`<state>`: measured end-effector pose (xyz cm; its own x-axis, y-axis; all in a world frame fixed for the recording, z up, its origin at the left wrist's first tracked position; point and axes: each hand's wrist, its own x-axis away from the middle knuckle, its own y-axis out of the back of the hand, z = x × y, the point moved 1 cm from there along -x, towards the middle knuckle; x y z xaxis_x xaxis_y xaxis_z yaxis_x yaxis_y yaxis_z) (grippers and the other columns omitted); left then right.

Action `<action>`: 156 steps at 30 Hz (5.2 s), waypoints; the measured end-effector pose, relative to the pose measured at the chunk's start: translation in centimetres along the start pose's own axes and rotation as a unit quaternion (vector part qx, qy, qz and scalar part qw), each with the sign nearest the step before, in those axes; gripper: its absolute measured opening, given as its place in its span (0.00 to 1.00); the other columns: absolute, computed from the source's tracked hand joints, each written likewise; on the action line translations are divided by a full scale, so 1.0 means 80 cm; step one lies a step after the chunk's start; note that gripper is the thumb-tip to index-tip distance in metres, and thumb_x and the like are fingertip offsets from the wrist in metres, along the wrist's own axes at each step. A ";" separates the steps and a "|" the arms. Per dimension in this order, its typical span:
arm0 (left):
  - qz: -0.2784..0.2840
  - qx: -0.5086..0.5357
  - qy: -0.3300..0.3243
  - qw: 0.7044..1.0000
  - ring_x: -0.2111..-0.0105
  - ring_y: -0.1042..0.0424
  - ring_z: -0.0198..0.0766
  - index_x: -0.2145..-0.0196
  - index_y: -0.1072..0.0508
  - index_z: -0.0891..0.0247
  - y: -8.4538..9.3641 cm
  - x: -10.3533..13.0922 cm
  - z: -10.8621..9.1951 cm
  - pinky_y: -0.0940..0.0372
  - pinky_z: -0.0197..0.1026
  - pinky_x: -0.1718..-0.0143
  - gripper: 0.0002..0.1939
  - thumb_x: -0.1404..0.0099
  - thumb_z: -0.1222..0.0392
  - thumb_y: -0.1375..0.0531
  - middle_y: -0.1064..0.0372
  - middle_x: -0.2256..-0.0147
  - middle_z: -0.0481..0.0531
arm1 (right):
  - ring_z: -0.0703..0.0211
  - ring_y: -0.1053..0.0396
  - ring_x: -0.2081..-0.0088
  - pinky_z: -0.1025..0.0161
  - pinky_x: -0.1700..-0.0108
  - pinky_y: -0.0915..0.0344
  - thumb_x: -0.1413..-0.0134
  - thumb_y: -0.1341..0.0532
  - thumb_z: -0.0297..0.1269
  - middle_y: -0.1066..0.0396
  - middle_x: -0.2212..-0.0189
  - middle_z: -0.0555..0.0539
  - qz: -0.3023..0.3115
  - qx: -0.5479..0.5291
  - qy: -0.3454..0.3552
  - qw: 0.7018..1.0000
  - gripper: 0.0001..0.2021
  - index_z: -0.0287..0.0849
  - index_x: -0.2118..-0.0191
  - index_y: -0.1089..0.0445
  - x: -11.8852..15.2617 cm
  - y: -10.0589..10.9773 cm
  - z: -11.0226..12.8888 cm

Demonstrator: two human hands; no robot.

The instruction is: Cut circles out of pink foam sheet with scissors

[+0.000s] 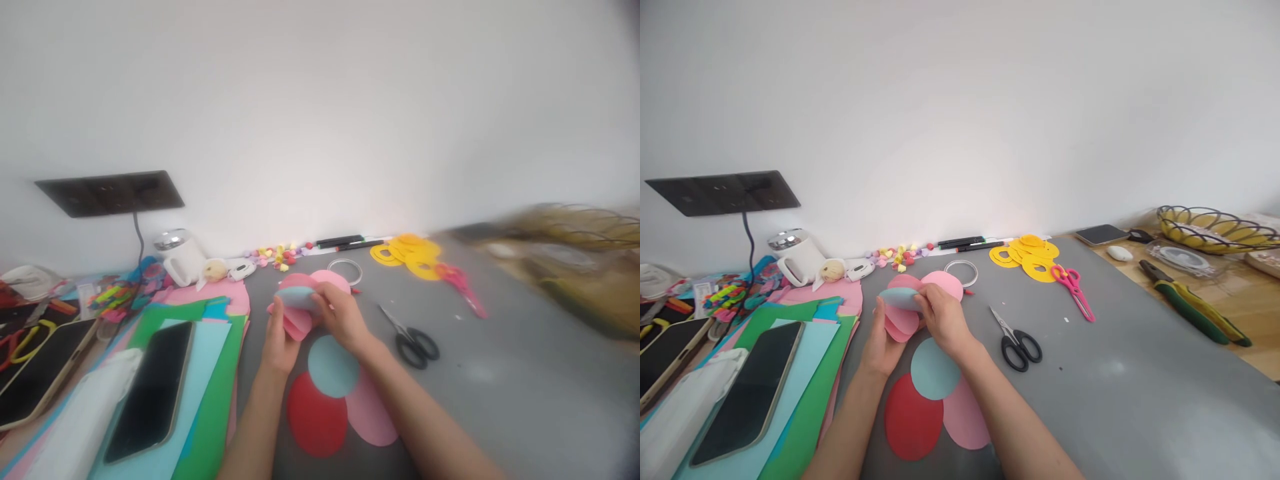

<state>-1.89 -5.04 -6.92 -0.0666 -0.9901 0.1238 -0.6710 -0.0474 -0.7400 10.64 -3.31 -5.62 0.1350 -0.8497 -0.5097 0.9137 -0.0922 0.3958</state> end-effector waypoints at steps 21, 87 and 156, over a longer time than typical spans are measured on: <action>-0.148 0.071 0.017 0.986 0.60 0.26 0.51 0.54 0.34 0.65 0.001 -0.001 -0.007 0.31 0.53 0.59 0.26 0.41 0.41 0.44 0.27 0.63 0.62 | 0.65 0.35 0.77 0.69 0.76 0.38 0.50 0.38 0.45 0.31 0.74 0.50 0.089 -0.326 -0.193 0.921 0.13 0.41 0.64 0.29 -0.008 0.039 0.007; -0.102 0.009 0.018 0.995 0.60 0.28 0.43 0.58 0.31 0.63 0.005 0.000 0.003 0.30 0.43 0.63 0.24 0.41 0.41 0.44 0.30 0.60 0.57 | 0.52 0.36 0.47 0.55 0.48 0.35 0.51 0.35 0.30 0.35 0.51 0.42 0.165 -0.045 0.118 0.978 0.11 0.46 0.59 0.29 0.005 0.002 0.012; -0.152 0.054 0.001 0.987 0.62 0.25 0.50 0.53 0.36 0.63 -0.004 0.003 -0.011 0.32 0.54 0.58 0.22 0.38 0.46 0.45 0.28 0.66 0.58 | 0.58 0.30 0.69 0.61 0.64 0.33 0.57 0.34 0.35 0.25 0.71 0.48 0.277 -0.135 -0.108 0.945 0.05 0.41 0.72 0.25 -0.001 0.026 0.002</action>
<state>-2.36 -5.11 -6.05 0.1253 -0.9275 0.3522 -0.5775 -0.3568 -0.7342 12.49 -3.53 -4.67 0.5659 -0.8182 -0.1016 0.7946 0.5083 0.3320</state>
